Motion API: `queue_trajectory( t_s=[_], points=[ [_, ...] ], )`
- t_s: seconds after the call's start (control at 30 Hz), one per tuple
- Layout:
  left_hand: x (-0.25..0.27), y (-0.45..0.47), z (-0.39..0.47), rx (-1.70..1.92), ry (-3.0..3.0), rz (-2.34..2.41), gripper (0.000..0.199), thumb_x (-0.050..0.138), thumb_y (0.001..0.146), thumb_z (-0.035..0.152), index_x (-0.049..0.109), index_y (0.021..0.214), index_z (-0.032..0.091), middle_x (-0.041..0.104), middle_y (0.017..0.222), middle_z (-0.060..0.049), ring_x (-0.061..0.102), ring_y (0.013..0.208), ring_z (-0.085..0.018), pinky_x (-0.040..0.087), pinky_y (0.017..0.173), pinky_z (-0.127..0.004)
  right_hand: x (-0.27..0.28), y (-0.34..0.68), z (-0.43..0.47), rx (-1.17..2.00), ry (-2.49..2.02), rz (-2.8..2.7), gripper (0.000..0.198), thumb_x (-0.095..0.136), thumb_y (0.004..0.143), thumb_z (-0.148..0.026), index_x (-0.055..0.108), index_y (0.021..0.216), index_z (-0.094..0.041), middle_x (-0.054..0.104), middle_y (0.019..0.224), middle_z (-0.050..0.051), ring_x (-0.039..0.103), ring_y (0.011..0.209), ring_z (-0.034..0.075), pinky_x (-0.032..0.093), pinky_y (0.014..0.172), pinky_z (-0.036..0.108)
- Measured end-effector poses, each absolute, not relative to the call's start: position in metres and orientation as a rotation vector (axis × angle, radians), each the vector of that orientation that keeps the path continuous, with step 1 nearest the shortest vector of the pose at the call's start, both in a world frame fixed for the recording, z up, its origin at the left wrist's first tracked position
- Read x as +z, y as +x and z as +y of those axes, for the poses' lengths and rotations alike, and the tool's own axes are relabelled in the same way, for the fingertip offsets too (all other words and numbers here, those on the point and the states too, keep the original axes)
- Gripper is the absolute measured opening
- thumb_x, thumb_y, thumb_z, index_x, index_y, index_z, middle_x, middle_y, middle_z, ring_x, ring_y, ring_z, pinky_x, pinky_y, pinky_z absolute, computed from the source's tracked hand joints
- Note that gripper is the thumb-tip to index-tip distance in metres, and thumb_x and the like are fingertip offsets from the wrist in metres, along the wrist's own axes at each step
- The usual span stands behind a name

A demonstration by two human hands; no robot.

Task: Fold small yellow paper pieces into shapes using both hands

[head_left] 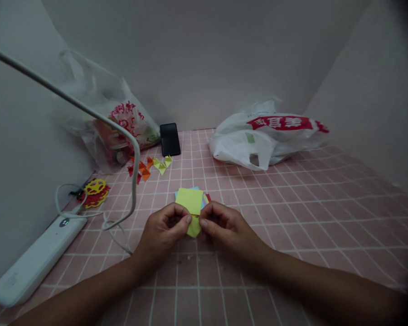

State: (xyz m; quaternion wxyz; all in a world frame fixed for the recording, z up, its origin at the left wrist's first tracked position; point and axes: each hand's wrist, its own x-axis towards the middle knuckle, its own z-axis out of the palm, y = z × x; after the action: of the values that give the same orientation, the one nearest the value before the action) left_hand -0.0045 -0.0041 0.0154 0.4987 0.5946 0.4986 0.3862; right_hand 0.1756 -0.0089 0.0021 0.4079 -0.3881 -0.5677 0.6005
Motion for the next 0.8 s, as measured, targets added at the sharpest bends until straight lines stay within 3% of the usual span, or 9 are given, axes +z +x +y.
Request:
queue_trajectory(
  t_s=[0.37,0.67,0.8],
  points=[
    [0.0146,-0.0080,-0.0050,0.990,1.482,1.227,0.015,0.063,0.082,0.031,0.062,0.077,0.017,0.062,0.069,0.000,0.056,0.062,-0.012,0.046,0.058,-0.023,0.0026,0.1795,-0.0084,1.541,-0.925,-1.427,0.038,0.044,0.096,-0.047,0.057,0.078,-0.016,0.055,0.064,0.000,0.052,0.059,0.012,0.040,0.057,0.026],
    [0.0111,-0.0059,-0.0027,0.959,1.468,1.166,0.015,0.064,0.079,0.030,0.061,0.073,0.016,0.059,0.067,0.001,0.054,0.061,-0.011,0.045,0.057,-0.021,0.0044,0.1759,-0.0083,1.544,-0.918,-1.459,0.017,0.067,0.079,-0.031,0.060,0.081,-0.016,0.052,0.068,-0.002,0.043,0.058,0.009,0.032,0.051,0.022],
    [0.0133,-0.0030,-0.0043,0.909,1.475,1.130,0.013,0.064,0.077,0.028,0.061,0.072,0.016,0.059,0.068,0.001,0.054,0.062,-0.012,0.045,0.059,-0.022,0.0033,0.1752,-0.0093,1.427,-0.980,-1.582,0.015,0.063,0.081,-0.026,0.059,0.072,-0.016,0.053,0.065,-0.002,0.044,0.060,0.010,0.033,0.055,0.023]
  ],
)
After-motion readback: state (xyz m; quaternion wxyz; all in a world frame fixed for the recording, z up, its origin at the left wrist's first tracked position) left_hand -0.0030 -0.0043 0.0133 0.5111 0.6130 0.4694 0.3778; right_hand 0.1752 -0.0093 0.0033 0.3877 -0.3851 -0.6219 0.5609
